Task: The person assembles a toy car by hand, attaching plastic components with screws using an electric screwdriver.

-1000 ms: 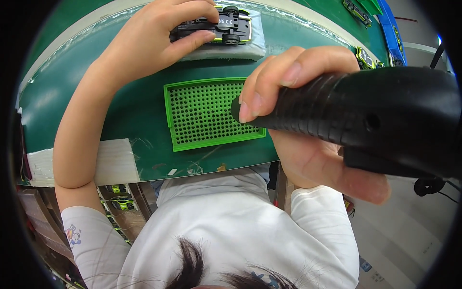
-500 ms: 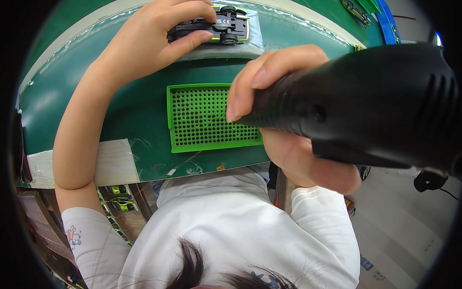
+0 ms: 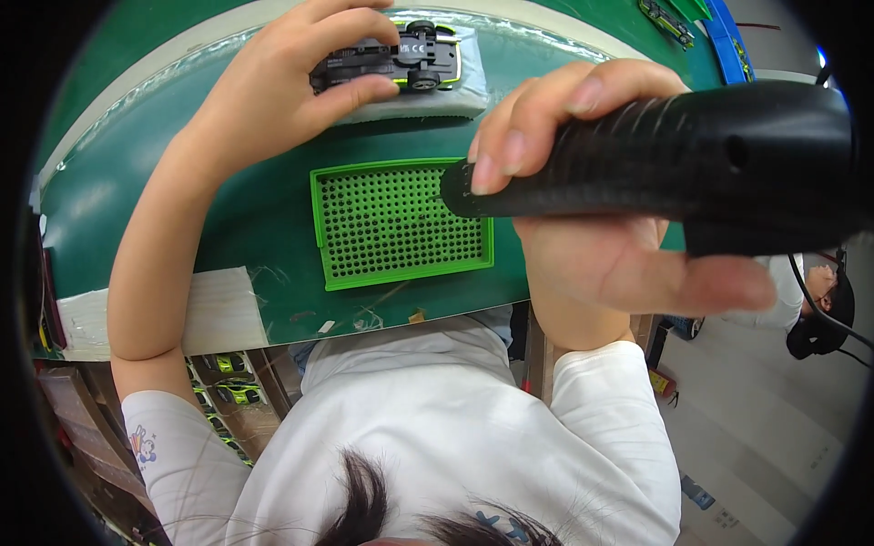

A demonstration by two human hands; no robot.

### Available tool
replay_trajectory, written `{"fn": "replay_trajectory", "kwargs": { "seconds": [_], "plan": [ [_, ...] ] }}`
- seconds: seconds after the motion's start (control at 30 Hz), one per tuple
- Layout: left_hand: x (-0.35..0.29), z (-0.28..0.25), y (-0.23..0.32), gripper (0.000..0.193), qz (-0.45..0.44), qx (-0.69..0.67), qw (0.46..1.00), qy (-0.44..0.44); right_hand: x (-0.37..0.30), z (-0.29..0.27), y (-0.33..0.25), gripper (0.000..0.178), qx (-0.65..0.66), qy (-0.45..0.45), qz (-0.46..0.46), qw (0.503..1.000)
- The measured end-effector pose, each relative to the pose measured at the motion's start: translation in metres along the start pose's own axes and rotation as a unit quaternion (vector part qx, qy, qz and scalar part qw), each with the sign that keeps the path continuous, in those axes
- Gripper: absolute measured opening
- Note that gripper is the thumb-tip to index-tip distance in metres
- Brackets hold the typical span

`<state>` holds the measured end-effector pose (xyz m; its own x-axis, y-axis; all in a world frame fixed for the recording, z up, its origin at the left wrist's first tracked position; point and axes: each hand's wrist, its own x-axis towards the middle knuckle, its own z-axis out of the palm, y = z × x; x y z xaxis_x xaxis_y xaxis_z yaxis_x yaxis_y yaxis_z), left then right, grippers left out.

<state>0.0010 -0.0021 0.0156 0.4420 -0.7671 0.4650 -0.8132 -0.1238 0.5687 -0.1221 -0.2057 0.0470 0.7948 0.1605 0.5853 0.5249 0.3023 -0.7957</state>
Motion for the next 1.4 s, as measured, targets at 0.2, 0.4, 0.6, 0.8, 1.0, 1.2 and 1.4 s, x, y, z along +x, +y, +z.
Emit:
{"fn": "replay_trajectory", "kwargs": {
  "seconds": [0.2, 0.4, 0.6, 0.8, 1.0, 1.2, 1.4],
  "plan": [
    [-0.004, 0.011, 0.022, 0.019, 0.013, -0.164, 0.984, 0.062, 0.026, -0.012, -0.022, 0.093, 0.032, -0.013, 0.001, 0.999],
    [-0.014, 0.031, 0.038, 0.027, -0.001, -0.145, 0.983, 0.116, 0.057, -0.009, -0.031, 0.092, 0.055, 0.003, -0.008, 0.998],
    [-0.012, 0.036, 0.035, 0.029, 0.048, 0.014, 0.966, 0.254, 0.063, -0.01, -0.021, 0.094, 0.031, 0.005, -0.024, 0.999],
    [-0.012, 0.037, 0.035, 0.021, 0.069, 0.067, 0.964, 0.248, 0.062, -0.013, -0.016, 0.094, 0.067, 0.009, -0.008, 0.998],
    [-0.014, 0.037, 0.035, 0.016, 0.075, 0.042, 0.971, 0.224, 0.058, -0.017, -0.018, 0.093, 0.069, -0.003, -0.017, 0.997],
    [-0.013, 0.037, 0.033, 0.015, 0.104, 0.044, 0.966, 0.232, 0.056, -0.021, -0.019, 0.093, 0.07, -0.019, -0.026, 0.997],
    [-0.015, 0.037, 0.033, 0.015, 0.093, 0.064, 0.963, 0.244, 0.059, -0.024, -0.016, 0.092, 0.076, -0.04, -0.032, 0.996]
  ]
}}
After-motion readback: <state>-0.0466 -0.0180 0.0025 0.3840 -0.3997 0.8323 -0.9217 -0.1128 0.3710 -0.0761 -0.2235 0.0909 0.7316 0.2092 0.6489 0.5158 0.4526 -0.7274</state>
